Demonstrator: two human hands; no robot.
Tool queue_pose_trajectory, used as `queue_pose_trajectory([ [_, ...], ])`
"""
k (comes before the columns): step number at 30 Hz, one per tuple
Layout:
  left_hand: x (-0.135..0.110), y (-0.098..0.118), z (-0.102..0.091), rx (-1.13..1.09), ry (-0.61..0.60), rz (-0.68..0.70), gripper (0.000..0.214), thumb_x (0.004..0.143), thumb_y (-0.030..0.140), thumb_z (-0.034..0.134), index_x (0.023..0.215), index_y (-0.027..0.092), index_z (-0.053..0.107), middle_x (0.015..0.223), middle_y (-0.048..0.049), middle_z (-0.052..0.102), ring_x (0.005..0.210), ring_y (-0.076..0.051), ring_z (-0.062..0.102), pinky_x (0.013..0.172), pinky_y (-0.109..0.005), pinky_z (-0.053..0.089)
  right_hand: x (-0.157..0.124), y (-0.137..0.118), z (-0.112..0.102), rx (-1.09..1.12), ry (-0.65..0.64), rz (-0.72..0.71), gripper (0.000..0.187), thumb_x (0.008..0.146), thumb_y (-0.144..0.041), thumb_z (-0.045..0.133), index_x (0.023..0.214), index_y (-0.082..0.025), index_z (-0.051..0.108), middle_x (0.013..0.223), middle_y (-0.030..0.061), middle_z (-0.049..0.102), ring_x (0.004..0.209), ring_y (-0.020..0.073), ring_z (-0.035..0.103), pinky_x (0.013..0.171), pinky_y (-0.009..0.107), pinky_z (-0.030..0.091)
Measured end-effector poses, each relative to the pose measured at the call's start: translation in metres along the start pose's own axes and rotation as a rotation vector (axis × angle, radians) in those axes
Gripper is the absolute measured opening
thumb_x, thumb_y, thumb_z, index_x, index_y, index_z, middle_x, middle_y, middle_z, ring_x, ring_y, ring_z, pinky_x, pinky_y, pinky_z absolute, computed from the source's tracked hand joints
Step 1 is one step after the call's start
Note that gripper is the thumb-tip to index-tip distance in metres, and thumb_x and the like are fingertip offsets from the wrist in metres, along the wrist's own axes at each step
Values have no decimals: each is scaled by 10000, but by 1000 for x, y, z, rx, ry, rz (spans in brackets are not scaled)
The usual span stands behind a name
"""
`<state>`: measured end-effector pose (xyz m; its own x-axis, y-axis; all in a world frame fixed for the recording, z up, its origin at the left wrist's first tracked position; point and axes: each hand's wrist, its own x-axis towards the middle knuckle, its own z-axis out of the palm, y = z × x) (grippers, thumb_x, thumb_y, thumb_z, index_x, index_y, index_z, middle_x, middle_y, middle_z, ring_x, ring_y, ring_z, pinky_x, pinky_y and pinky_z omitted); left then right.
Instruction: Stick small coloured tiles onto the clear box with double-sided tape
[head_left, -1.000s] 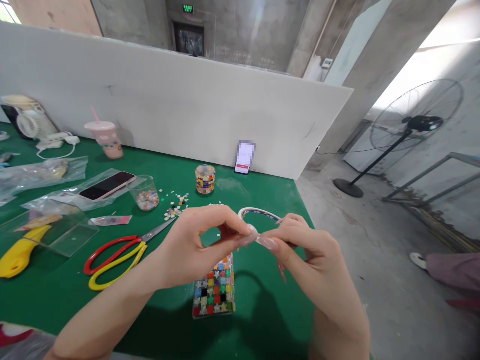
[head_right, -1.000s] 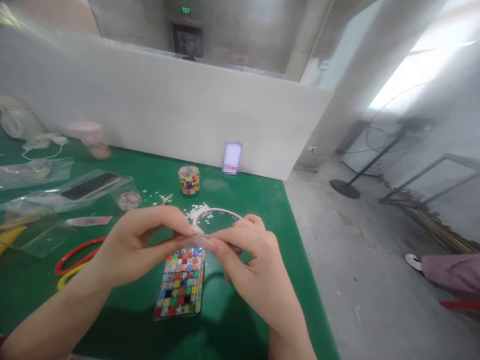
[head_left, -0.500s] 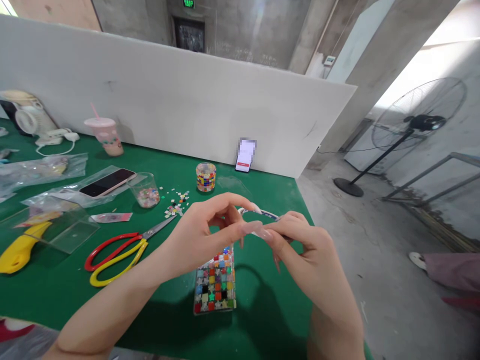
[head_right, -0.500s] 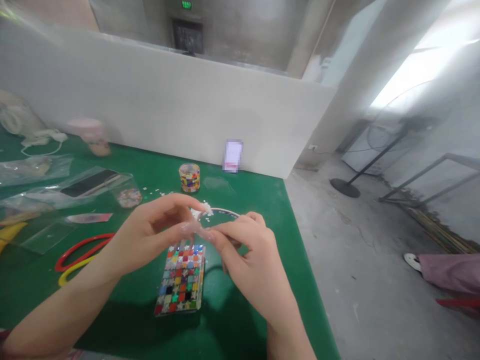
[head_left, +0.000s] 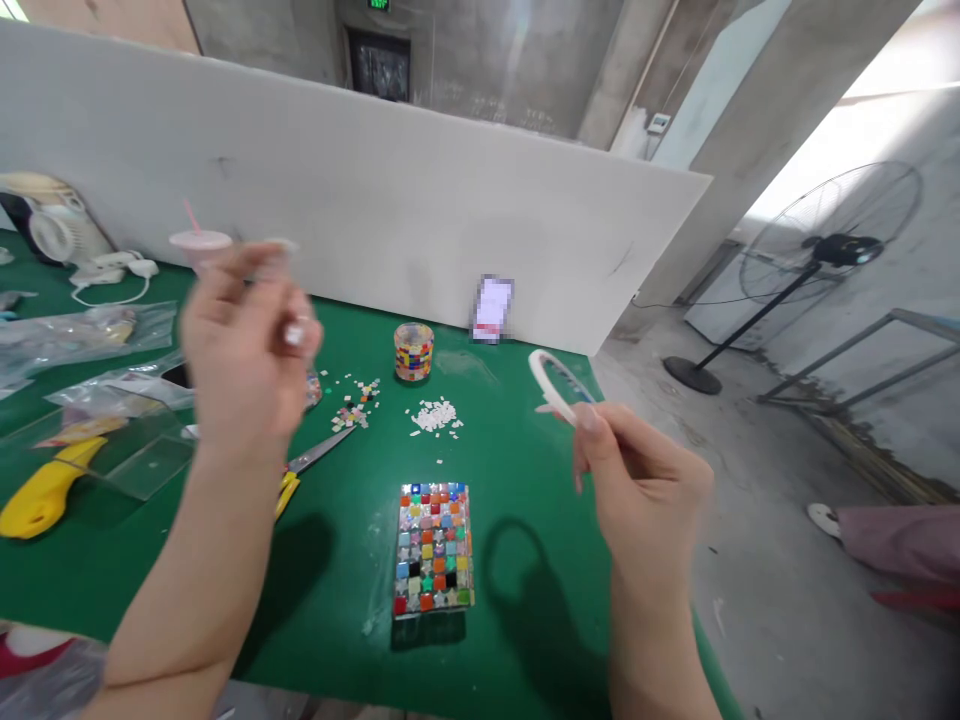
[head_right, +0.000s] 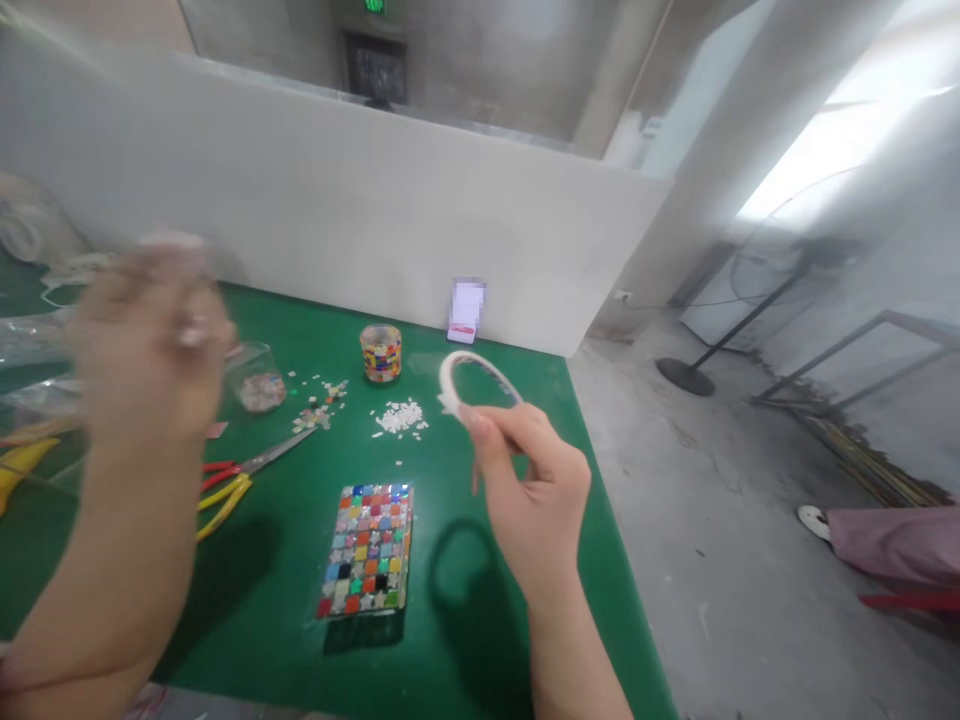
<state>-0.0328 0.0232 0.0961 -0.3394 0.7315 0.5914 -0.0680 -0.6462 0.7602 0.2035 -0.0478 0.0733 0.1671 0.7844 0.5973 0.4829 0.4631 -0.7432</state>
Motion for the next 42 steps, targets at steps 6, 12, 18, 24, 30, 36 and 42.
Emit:
queue_pose_trajectory([
  [6,-6,12,-7,5,-260,-31,95,964,238,569,1053,234,600,567,117,516,443,-4,444,390,-175,320,19,69,35,-309,-494,45,312,889,-320,614,599,-215,668,490,-22,616,561,168,578,1012,533,372],
  [12,-45,14,25,158,-633,-184,155,962,283,549,1081,207,614,638,31,630,498,-71,547,455,-164,483,13,72,40,-274,-624,50,146,876,-288,619,917,-213,737,998,71,750,1048,278,660,1146,662,108],
  [18,-64,13,33,43,-634,-143,170,992,238,484,1129,270,579,685,57,618,522,-42,548,474,-114,449,-10,4,25,327,-448,-57,354,1019,-304,387,1310,-407,559,1372,-41,585,1284,159,522,1076,338,440],
  [24,-84,12,44,-208,-472,-192,185,930,202,598,1076,312,568,688,78,627,504,-28,542,453,-82,434,-31,-4,41,387,-179,-116,389,975,-196,489,1285,-406,597,1374,-16,554,1276,184,519,1009,324,501],
  [30,-93,9,55,-391,-413,-419,186,895,325,651,1024,268,530,620,93,545,414,-19,427,405,-94,400,-29,-9,38,493,-192,-29,293,910,-191,615,1096,-390,725,1201,-5,663,1038,190,655,940,373,540],
  [36,-86,13,44,-185,-390,-235,257,964,456,494,836,237,453,610,80,425,501,-59,368,456,-125,362,-25,-4,31,463,-45,-157,339,854,-129,680,1104,-353,725,1080,-7,699,1026,176,631,919,337,525],
  [42,-86,18,42,-160,-790,-379,350,1005,454,371,814,199,516,679,46,413,556,-74,369,504,-174,353,-20,-2,29,593,-116,-70,250,818,-204,739,1003,-371,755,1135,-16,656,1067,171,608,909,313,528],
])
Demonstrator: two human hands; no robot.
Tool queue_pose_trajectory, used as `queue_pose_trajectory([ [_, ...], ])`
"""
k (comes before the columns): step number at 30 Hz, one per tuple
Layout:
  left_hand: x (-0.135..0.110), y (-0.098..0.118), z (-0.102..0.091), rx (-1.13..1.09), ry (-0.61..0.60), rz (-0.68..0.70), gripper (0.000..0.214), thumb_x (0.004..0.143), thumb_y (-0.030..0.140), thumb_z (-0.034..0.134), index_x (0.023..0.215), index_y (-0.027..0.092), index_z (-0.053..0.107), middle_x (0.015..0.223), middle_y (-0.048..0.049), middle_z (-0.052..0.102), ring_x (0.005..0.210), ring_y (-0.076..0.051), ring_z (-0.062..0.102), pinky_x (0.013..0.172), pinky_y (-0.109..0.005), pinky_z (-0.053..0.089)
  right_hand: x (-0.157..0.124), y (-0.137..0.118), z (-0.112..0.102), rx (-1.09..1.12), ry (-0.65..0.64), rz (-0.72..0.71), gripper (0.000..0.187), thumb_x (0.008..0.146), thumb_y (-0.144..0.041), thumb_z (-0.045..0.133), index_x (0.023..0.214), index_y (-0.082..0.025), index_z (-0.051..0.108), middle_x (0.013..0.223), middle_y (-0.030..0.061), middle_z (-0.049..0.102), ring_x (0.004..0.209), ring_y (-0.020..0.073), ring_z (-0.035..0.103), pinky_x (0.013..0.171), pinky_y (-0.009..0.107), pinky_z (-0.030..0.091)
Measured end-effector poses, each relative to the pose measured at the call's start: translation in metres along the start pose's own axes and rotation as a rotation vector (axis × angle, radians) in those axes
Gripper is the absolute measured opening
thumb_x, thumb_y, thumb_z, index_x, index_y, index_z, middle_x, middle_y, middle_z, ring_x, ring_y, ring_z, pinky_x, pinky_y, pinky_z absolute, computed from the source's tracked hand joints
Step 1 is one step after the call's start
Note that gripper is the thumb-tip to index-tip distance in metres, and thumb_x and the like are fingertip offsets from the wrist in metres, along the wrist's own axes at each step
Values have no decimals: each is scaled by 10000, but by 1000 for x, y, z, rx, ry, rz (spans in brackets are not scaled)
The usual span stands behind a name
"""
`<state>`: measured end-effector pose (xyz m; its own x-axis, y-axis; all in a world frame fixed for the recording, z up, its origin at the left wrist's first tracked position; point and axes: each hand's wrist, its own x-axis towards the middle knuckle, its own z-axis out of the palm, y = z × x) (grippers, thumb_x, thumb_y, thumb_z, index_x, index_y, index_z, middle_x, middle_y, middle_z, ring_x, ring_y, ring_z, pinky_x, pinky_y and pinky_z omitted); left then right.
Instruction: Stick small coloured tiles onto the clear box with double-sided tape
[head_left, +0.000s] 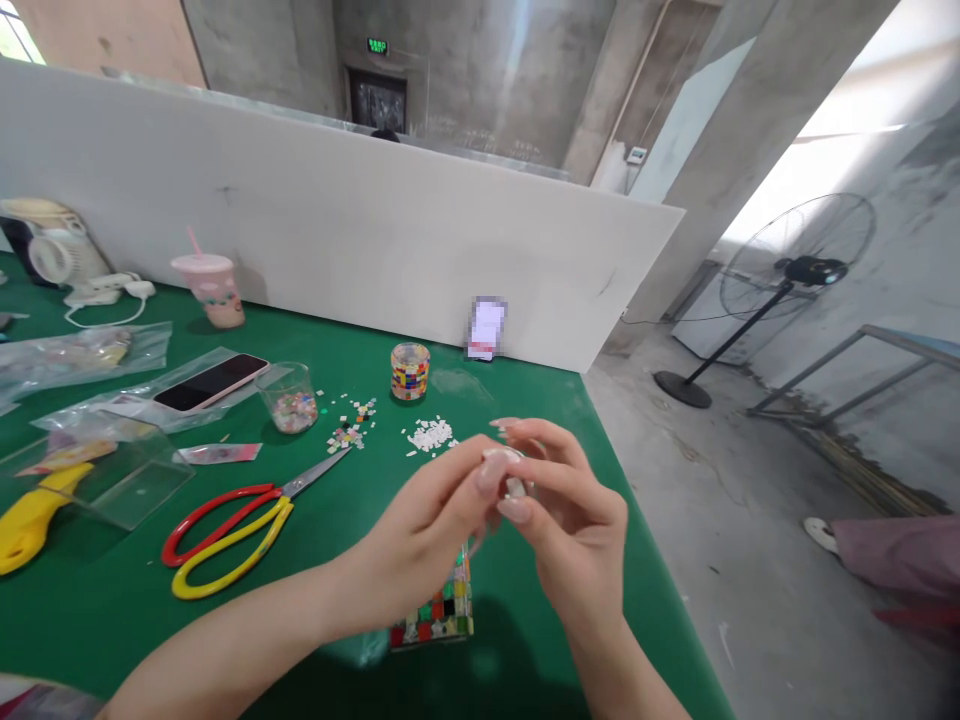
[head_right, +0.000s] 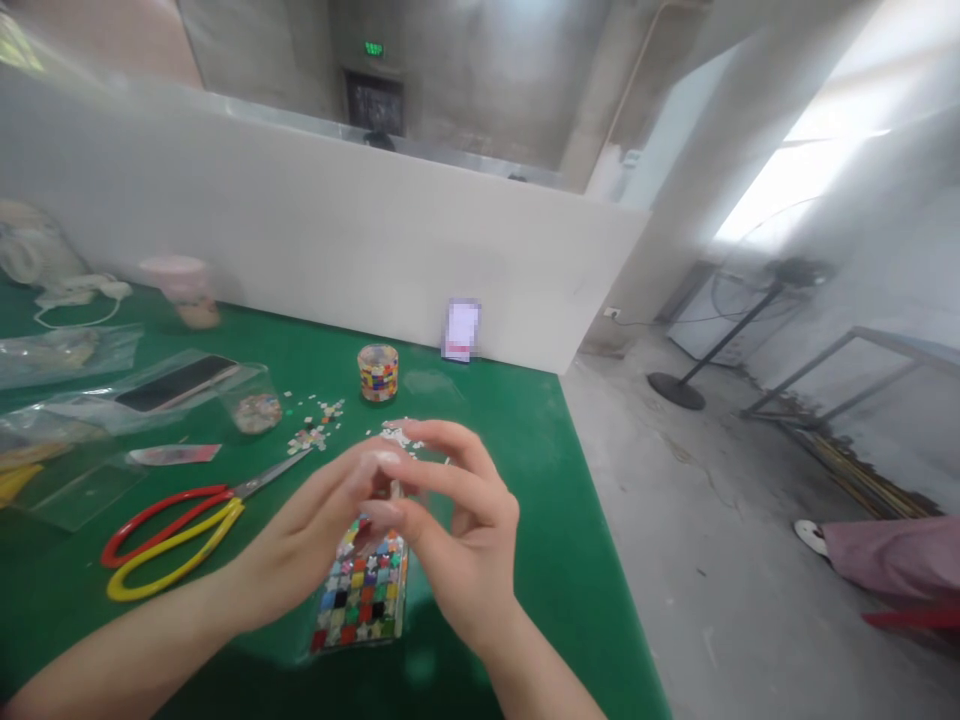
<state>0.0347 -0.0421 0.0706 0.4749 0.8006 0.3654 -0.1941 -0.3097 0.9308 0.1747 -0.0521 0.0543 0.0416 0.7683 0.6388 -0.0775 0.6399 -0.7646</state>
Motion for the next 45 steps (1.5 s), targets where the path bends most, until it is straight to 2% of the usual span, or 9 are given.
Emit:
queue_pose_trajectory([
  [3,1,-7,9,-133,90,-6,330,958,481,479,794,196,503,681,51,420,533,-65,368,476,-168,333,-1,4,5,194,-53,112,193,810,-264,751,963,-381,763,1122,-15,647,1019,168,631,870,311,548],
  [6,0,-11,14,-255,201,-59,380,892,540,564,755,190,500,610,67,405,481,-55,336,434,-158,298,-4,6,8,196,-64,104,209,811,-310,749,1015,-355,761,1137,6,646,1053,175,612,921,310,522],
  [11,-3,-9,14,-285,242,-85,441,857,564,600,683,174,493,546,74,375,449,-46,296,412,-152,263,-5,4,9,293,-99,164,195,860,-355,688,1041,-339,759,1150,22,649,1070,180,604,912,302,520],
  [16,-1,-7,17,-138,276,-54,458,854,579,589,673,179,461,598,56,397,486,-64,326,427,-170,300,-5,2,16,492,-7,440,48,782,-361,758,748,-337,781,1014,-17,628,861,116,627,718,213,544],
  [19,-2,-5,13,121,264,123,433,979,493,399,670,193,440,551,56,378,448,-76,326,407,-189,296,-6,2,15,535,27,504,91,724,-403,791,697,-319,768,982,1,617,852,140,613,689,233,545],
  [23,-4,2,0,642,270,607,290,1007,267,343,763,203,486,584,23,484,503,-105,453,484,-211,401,-5,1,9,515,33,483,103,696,-426,802,723,-332,768,1026,1,629,964,170,596,816,277,533],
  [25,-6,5,-6,821,230,727,151,975,216,384,884,202,503,625,13,536,534,-118,498,507,-219,429,-4,1,6,488,13,463,98,683,-426,811,727,-351,765,1064,-7,632,998,182,585,855,304,523],
  [33,-6,13,-9,1231,172,757,62,879,130,475,901,187,488,560,36,580,446,-107,507,438,-221,389,0,-1,2,364,46,330,71,685,-395,827,710,-361,770,1080,-9,610,975,174,553,838,306,488],
  [45,-4,20,-8,1297,69,748,184,880,89,393,777,201,496,530,34,548,426,-117,479,414,-238,362,-1,-1,6,162,113,228,56,717,-418,805,736,-371,782,986,18,560,879,179,498,795,337,445],
])
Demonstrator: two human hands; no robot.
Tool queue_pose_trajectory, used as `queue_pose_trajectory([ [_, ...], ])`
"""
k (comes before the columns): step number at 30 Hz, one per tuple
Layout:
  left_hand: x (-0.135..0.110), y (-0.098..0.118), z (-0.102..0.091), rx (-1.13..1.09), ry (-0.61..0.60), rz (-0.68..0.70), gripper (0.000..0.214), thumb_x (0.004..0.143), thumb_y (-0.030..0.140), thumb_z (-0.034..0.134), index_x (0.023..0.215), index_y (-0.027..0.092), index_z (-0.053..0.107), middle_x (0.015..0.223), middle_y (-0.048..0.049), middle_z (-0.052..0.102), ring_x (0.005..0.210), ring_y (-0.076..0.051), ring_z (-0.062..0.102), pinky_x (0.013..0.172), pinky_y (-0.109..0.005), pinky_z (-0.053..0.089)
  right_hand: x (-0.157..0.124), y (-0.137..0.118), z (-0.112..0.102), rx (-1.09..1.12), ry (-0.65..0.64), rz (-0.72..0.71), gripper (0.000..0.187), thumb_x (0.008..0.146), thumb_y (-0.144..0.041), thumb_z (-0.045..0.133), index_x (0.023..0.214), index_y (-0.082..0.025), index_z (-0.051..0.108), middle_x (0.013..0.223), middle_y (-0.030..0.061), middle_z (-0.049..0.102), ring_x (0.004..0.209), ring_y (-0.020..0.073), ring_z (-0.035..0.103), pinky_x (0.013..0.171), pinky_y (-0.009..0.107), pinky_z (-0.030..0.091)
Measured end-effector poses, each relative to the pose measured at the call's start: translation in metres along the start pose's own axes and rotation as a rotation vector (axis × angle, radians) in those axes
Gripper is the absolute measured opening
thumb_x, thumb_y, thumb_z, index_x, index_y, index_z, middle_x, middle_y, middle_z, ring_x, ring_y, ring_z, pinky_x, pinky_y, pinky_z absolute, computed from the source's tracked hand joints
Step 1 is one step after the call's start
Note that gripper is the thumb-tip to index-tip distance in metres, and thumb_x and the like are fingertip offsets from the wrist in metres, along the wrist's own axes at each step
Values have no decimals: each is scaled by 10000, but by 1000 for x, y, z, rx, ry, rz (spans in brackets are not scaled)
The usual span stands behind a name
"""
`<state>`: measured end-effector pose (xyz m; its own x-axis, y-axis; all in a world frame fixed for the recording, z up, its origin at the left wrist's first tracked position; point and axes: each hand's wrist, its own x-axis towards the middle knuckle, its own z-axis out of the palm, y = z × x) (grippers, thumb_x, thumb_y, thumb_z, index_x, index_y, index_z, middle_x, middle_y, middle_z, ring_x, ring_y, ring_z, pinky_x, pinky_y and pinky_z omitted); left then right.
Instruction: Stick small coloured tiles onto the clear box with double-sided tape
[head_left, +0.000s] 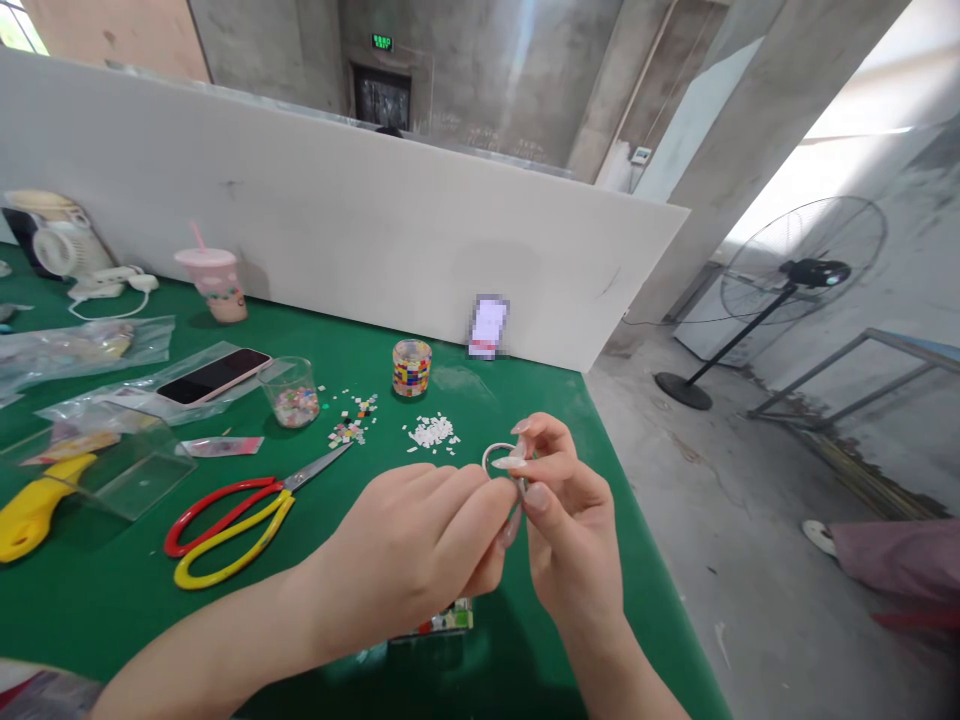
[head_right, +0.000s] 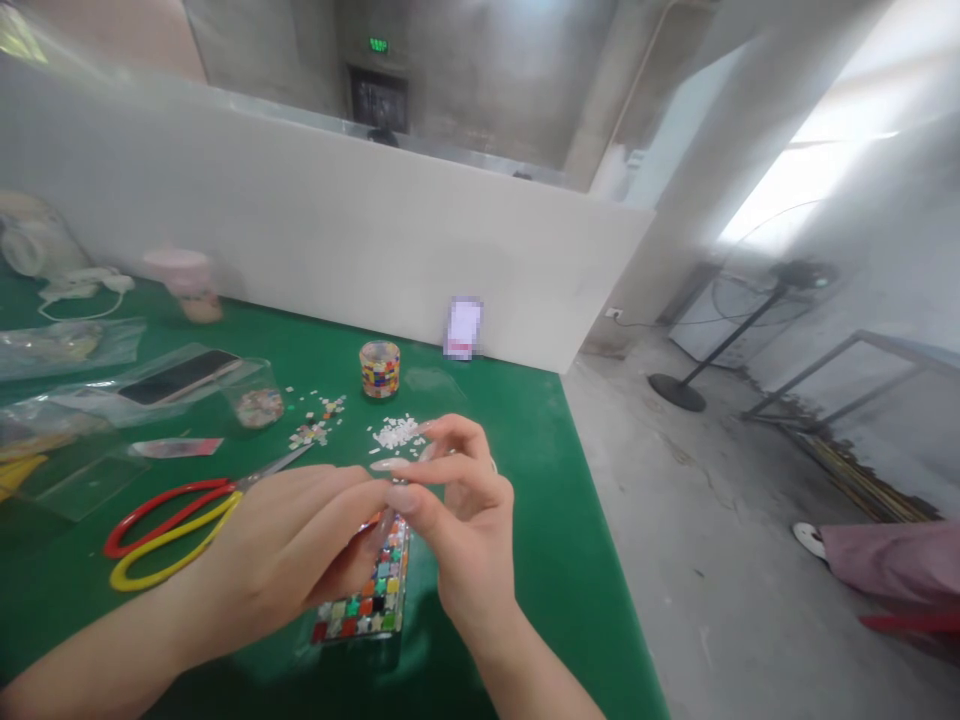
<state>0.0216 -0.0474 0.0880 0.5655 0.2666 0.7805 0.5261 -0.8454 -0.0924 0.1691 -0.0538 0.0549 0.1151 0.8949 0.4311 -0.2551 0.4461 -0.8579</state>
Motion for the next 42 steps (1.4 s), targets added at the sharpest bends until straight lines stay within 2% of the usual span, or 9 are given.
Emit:
queue_pose_trajectory([
  [5,2,-1,-3,-11,-17,-25,257,871,65,372,701,199,511,513,31,537,424,-105,465,408,-224,355,-2,2,3,44,7,73,108,689,-453,814,714,-352,786,890,22,489,833,177,486,736,324,462],
  [11,0,0,-2,-35,-11,-12,204,797,56,408,699,163,552,529,9,541,437,-114,458,402,-243,356,-2,-1,5,103,15,141,139,674,-451,821,684,-319,780,867,11,457,781,146,470,706,277,482],
  [17,1,-2,-3,-46,-32,-9,203,788,36,396,752,168,546,524,34,517,430,-98,422,406,-220,329,-3,3,2,241,-51,276,111,682,-383,827,671,-307,747,855,-5,433,757,131,477,672,252,479],
  [24,0,-2,-3,-72,-14,-18,246,789,29,396,635,212,452,457,62,415,391,-97,332,385,-246,262,-3,1,5,148,-37,224,108,683,-413,822,675,-318,771,838,-2,433,741,127,467,636,244,453],
  [27,-2,-1,-1,-103,11,-49,227,773,39,406,643,215,465,445,65,419,387,-99,333,382,-244,272,-6,-1,6,146,-33,210,101,695,-419,812,697,-324,779,844,3,430,749,131,464,646,245,459],
  [30,-5,-1,2,-165,15,-94,205,745,37,407,652,213,458,445,67,408,382,-100,326,380,-252,266,-8,0,6,183,-31,242,134,714,-442,792,701,-310,774,862,1,422,755,123,462,671,238,461],
  [36,-4,-1,5,-204,29,-102,174,744,36,418,722,199,476,467,71,435,388,-94,324,376,-238,250,-7,3,5,248,-57,335,184,693,-442,800,671,-273,732,861,-1,430,740,130,462,694,257,469],
  [42,-4,-2,1,-181,-53,-106,194,744,44,385,699,174,521,461,58,446,395,-93,343,381,-231,274,-5,1,6,270,-61,346,183,701,-397,809,620,-261,718,846,-10,412,747,117,450,709,226,452],
])
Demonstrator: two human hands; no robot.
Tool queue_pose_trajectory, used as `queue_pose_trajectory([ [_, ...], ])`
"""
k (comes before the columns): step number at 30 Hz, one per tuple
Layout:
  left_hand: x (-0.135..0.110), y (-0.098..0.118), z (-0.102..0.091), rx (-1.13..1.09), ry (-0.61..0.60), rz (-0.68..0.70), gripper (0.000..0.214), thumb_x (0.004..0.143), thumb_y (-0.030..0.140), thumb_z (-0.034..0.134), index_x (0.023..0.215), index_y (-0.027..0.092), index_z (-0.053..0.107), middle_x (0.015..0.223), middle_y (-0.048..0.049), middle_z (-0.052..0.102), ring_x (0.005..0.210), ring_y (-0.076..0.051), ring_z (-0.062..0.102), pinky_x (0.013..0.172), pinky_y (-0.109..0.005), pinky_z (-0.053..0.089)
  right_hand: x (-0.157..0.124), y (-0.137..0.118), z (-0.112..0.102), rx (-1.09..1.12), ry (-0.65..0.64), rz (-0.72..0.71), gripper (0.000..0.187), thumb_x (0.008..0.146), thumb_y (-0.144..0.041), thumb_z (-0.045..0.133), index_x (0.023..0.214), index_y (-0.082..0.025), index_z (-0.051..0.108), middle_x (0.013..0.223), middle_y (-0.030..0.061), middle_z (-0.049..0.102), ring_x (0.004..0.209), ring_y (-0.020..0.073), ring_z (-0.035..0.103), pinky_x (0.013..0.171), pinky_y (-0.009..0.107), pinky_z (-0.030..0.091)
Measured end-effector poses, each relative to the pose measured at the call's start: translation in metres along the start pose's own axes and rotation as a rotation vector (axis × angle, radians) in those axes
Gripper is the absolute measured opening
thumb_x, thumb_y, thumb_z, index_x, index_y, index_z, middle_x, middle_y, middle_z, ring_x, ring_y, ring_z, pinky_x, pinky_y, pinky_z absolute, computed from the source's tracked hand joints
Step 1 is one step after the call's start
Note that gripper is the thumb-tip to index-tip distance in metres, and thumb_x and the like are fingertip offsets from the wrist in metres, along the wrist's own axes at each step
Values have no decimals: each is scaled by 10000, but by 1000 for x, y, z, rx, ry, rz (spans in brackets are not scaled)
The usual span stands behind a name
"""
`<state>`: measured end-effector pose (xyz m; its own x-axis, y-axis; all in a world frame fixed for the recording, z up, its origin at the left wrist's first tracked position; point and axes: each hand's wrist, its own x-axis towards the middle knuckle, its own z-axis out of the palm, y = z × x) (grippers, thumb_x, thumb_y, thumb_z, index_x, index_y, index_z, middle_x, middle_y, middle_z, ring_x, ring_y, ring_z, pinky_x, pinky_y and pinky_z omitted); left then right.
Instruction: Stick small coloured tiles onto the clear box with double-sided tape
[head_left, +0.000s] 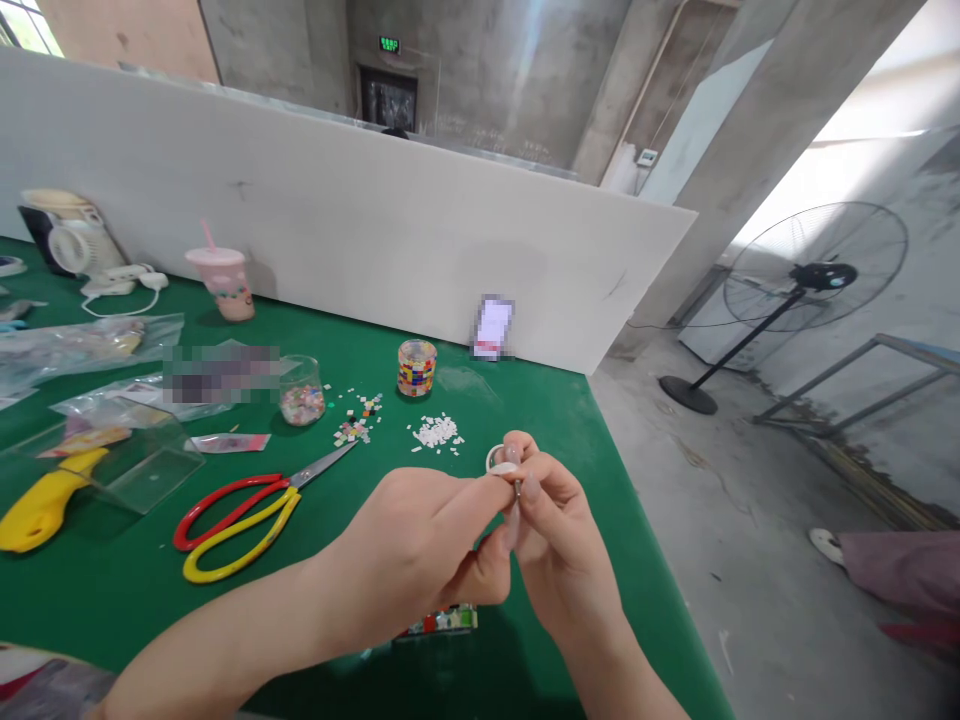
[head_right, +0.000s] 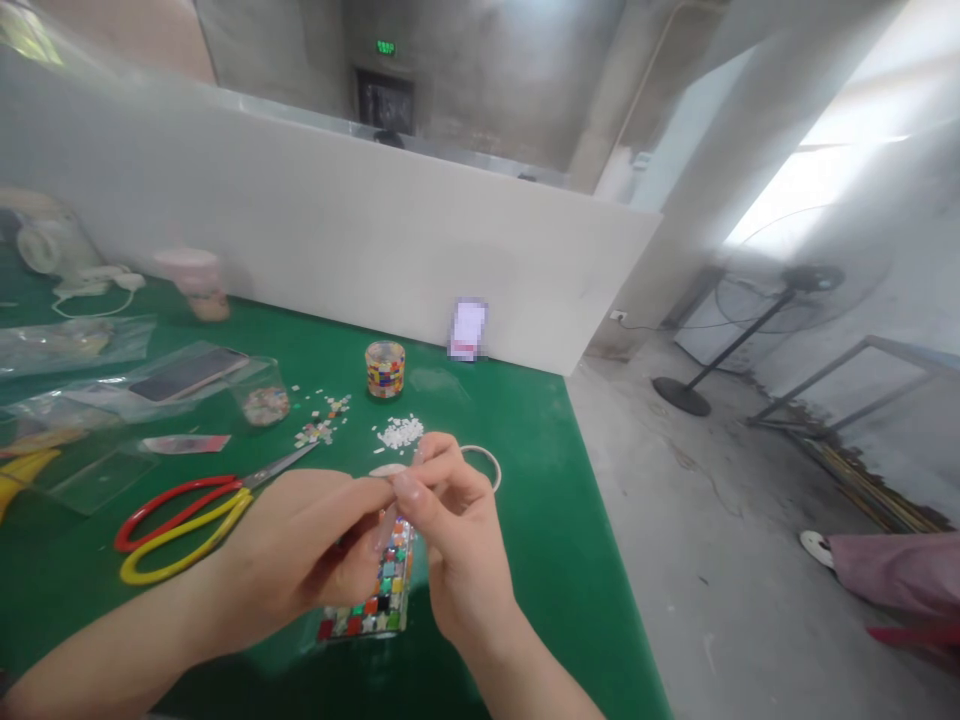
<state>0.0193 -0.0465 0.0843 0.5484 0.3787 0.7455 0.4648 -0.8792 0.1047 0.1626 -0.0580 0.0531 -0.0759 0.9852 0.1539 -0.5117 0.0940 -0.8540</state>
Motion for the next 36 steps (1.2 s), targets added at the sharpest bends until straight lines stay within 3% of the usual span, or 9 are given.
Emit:
queue_pose_trajectory([
  [9,-2,6,2,-3,24,-22,266,767,19,380,576,170,488,461,57,413,420,-88,314,403,-239,272,-2,2,2,-45,31,-30,144,702,-396,815,648,-278,752,881,-4,410,808,120,429,707,197,439],
  [18,-3,9,12,-2,202,-55,207,765,57,401,639,168,522,480,42,481,417,-95,391,420,-222,330,-7,3,3,-60,46,-77,140,720,-423,795,702,-286,773,895,4,411,811,128,449,686,216,455],
  [25,-2,5,8,-59,52,-67,199,792,75,388,726,142,564,476,69,449,389,-70,374,395,-189,301,-4,-3,3,40,14,39,155,729,-422,790,706,-272,757,870,-13,436,771,96,467,734,186,443],
  [36,-2,7,5,35,74,-60,276,783,61,382,588,151,555,455,34,474,396,-91,397,405,-219,333,-7,-3,9,113,12,96,200,722,-445,791,698,-248,766,889,-10,421,758,80,465,688,150,438],
])
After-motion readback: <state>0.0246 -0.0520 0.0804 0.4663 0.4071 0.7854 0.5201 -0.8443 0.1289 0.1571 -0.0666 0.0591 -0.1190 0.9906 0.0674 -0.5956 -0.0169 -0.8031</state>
